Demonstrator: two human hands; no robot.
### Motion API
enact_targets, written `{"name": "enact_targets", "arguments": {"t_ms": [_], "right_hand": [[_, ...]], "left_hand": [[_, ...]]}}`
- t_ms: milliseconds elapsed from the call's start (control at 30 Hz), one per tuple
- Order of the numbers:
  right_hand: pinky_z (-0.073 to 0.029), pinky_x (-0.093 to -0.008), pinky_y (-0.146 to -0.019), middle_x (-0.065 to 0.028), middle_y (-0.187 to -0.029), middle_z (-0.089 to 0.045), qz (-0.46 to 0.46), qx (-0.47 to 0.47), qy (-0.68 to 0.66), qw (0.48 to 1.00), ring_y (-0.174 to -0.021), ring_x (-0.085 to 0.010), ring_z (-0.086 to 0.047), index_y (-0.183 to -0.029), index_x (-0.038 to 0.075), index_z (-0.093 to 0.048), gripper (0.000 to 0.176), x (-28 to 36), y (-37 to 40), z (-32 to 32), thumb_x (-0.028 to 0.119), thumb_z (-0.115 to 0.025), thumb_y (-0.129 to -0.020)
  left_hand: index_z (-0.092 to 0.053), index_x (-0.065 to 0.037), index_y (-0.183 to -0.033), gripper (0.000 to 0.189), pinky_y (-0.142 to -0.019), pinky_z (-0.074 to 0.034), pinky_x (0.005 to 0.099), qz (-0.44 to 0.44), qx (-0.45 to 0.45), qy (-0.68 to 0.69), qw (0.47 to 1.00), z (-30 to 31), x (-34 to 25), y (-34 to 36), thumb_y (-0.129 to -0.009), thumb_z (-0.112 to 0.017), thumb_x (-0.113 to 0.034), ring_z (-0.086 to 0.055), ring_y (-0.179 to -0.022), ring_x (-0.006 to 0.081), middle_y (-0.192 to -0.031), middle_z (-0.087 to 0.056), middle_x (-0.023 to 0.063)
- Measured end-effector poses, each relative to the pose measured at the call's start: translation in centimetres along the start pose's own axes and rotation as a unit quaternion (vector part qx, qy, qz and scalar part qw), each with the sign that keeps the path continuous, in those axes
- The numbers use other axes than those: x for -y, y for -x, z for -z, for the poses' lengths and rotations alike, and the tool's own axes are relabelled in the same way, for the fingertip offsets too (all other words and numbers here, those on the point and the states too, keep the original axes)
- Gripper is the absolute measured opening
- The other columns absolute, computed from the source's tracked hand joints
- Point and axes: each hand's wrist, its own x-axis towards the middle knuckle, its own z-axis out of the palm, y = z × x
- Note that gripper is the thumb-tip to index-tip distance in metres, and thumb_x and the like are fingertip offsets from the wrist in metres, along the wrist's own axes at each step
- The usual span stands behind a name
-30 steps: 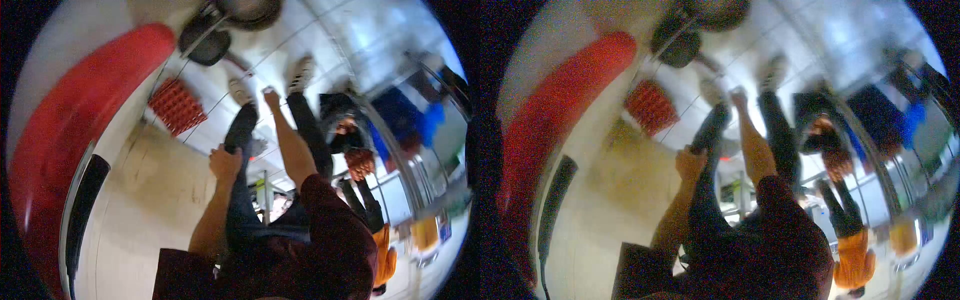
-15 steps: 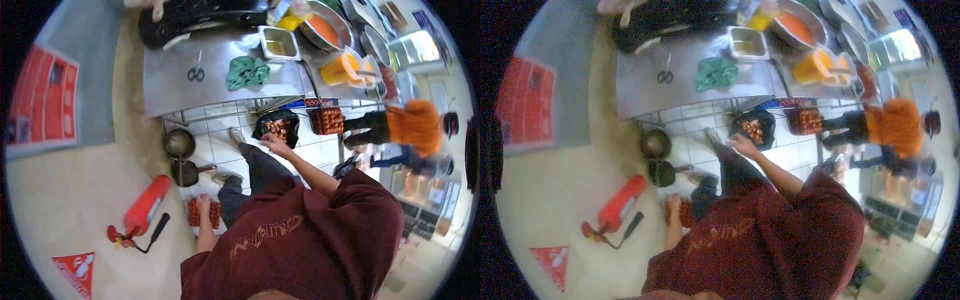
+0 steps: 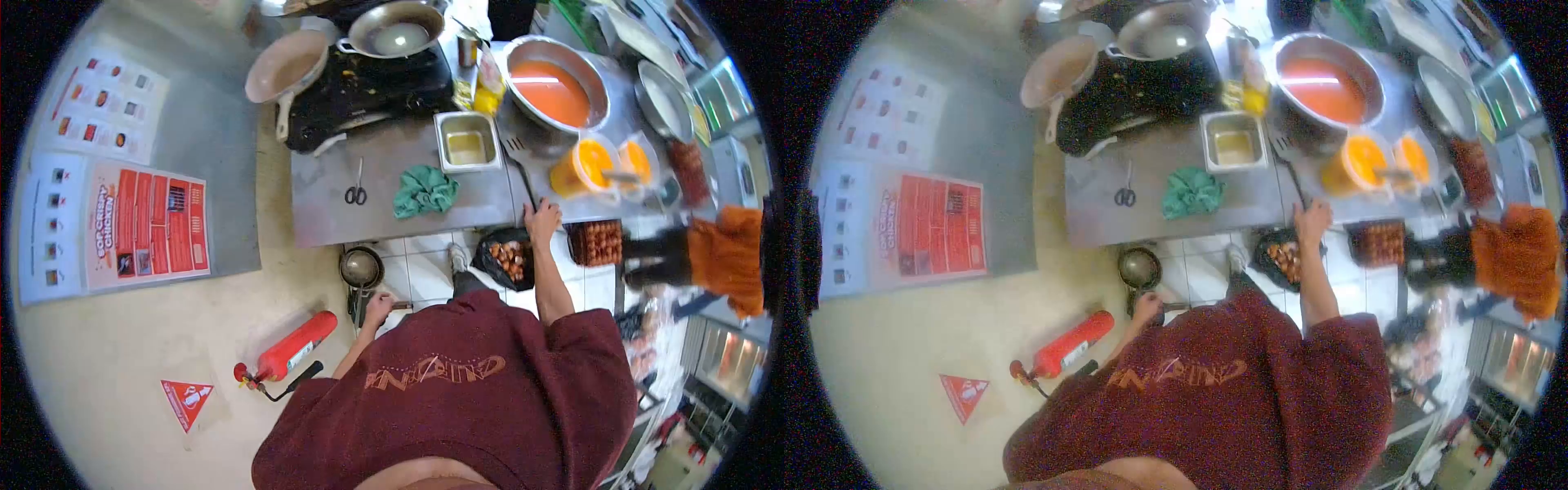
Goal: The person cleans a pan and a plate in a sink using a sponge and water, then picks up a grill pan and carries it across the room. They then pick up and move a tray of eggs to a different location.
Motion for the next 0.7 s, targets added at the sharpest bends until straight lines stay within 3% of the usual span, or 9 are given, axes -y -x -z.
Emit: {"name": "enact_targets", "arguments": {"t_ms": [67, 167, 300, 400, 500, 533, 633, 667, 700], "right_hand": [[-0.044, -0.0468, -0.081, -0.0225, -0.092, -0.059, 0.010, 0.028, 0.019, 0.999, -0.092, -0.0416, -0.055, -0.102, 0.002, -0.058, 0.031, -0.4, -1.0, -1.6, 0.030, -0.061, -0.090], [-0.045, -0.0496, -0.074, -0.0269, -0.084, -0.060, 0.018, 0.082, -0.094, 0.992, -0.083, -0.0450, -0.057, -0.099, -0.001, -0.056, 0.030, -1.2, -1.1, -3.2, 0.029, -0.055, -0.094], [-0.045, -0.0533, -0.066, -0.0299, -0.082, -0.063, -0.076, 0.110, -0.148, 0.980, -0.073, -0.0502, -0.058, -0.103, -0.001, -0.053, 0.031, 0.7, 3.0, 2.4, 0.029, -0.053, -0.096], [-0.048, -0.0400, -0.062, -0.0187, -0.076, -0.064, -0.115, 0.084, -0.233, 0.962, -0.068, -0.0305, -0.063, -0.102, 0.000, -0.053, 0.024, 3.2, 7.8, 9.7, 0.024, -0.055, -0.097], [-0.047, -0.0275, -0.062, -0.0080, -0.075, -0.064, -0.115, 0.115, -0.333, 0.929, -0.069, -0.0102, -0.057, -0.101, 0.000, -0.055, 0.017, 8.7, 8.8, 13.9, 0.015, -0.059, -0.095], [-0.047, -0.0278, -0.063, -0.0081, -0.074, -0.063, -0.095, 0.124, -0.401, 0.903, -0.068, -0.0110, -0.056, -0.102, 0.000, -0.056, 0.017, 12.9, 7.4, 14.8, 0.013, -0.061, -0.093], [-0.049, -0.0363, -0.067, -0.0175, -0.084, -0.066, 0.051, 0.188, -0.321, 0.927, -0.072, -0.0237, -0.062, -0.108, 0.000, -0.060, 0.023, 24.8, 1.2, 15.0, 0.015, -0.063, -0.090], [-0.047, -0.0381, -0.065, -0.0179, -0.080, -0.062, 0.051, 0.199, -0.459, 0.864, -0.070, -0.0261, -0.060, -0.107, 0.000, -0.060, 0.023, 29.6, -0.6, 13.9, 0.014, -0.064, -0.089], [-0.042, -0.0286, -0.056, -0.0082, -0.073, -0.060, 0.114, 0.166, -0.423, 0.883, -0.063, -0.0117, -0.051, -0.109, -0.001, -0.060, 0.027, 33.6, -2.6, 11.4, 0.016, -0.065, -0.089]], "left_hand": [[-0.062, -0.004, -0.112, 0.030, -0.063, -0.050, 0.0295, 0.046, 0.068, 0.058, 0.995, 0.7, -8.5, 1.2, -0.089, -0.062, -0.023, -0.066, -0.073, 0.0142, -0.086, -0.069, 0.0102], [-0.061, -0.003, -0.112, 0.028, -0.064, -0.051, 0.0293, -0.031, 0.032, 0.153, 0.987, -0.8, -7.8, -2.3, -0.090, -0.060, -0.021, -0.065, -0.071, 0.0140, -0.084, -0.069, 0.0102], [-0.059, -0.003, -0.114, 0.027, -0.065, -0.051, 0.0301, -0.012, -0.072, 0.236, 0.969, 1.9, -10.6, -1.2, -0.089, -0.061, -0.015, -0.065, -0.070, 0.0159, -0.083, -0.068, 0.0108], [-0.057, -0.003, -0.115, 0.027, -0.067, -0.051, 0.0304, -0.048, -0.261, 0.232, 0.936, 4.1, -8.7, -2.6, -0.090, -0.061, -0.013, -0.065, -0.071, 0.0163, -0.084, -0.067, 0.0100], [-0.056, -0.003, -0.114, 0.026, -0.066, -0.049, 0.0289, -0.085, -0.383, 0.276, 0.877, 8.1, -11.3, -3.5, -0.092, -0.061, -0.015, -0.063, -0.073, 0.0145, -0.085, -0.066, 0.0078], [-0.056, -0.004, -0.114, 0.025, -0.065, -0.048, 0.0282, -0.101, -0.411, 0.291, 0.858, 10.4, -14.1, -3.6, -0.093, -0.061, -0.017, -0.063, -0.074, 0.0137, -0.085, -0.065, 0.0068], [-0.054, -0.007, -0.116, 0.031, -0.061, -0.042, 0.0242, -0.112, -0.352, 0.433, 0.822, 17.8, -22.5, -6.6, -0.096, -0.056, -0.030, -0.059, -0.078, 0.0107, -0.090, -0.064, 0.0035], [-0.055, -0.008, -0.116, 0.034, -0.060, -0.041, 0.0233, -0.123, -0.330, 0.459, 0.816, 20.6, -24.9, -8.2, -0.097, -0.054, -0.035, -0.059, -0.078, 0.0102, -0.092, -0.063, 0.0027], [-0.055, -0.009, -0.116, 0.037, -0.061, -0.042, 0.0233, -0.122, -0.306, 0.463, 0.823, 23.6, -27.4, -10.1, -0.098, -0.052, -0.040, -0.059, -0.079, 0.0107, -0.093, -0.063, 0.0025]]}}
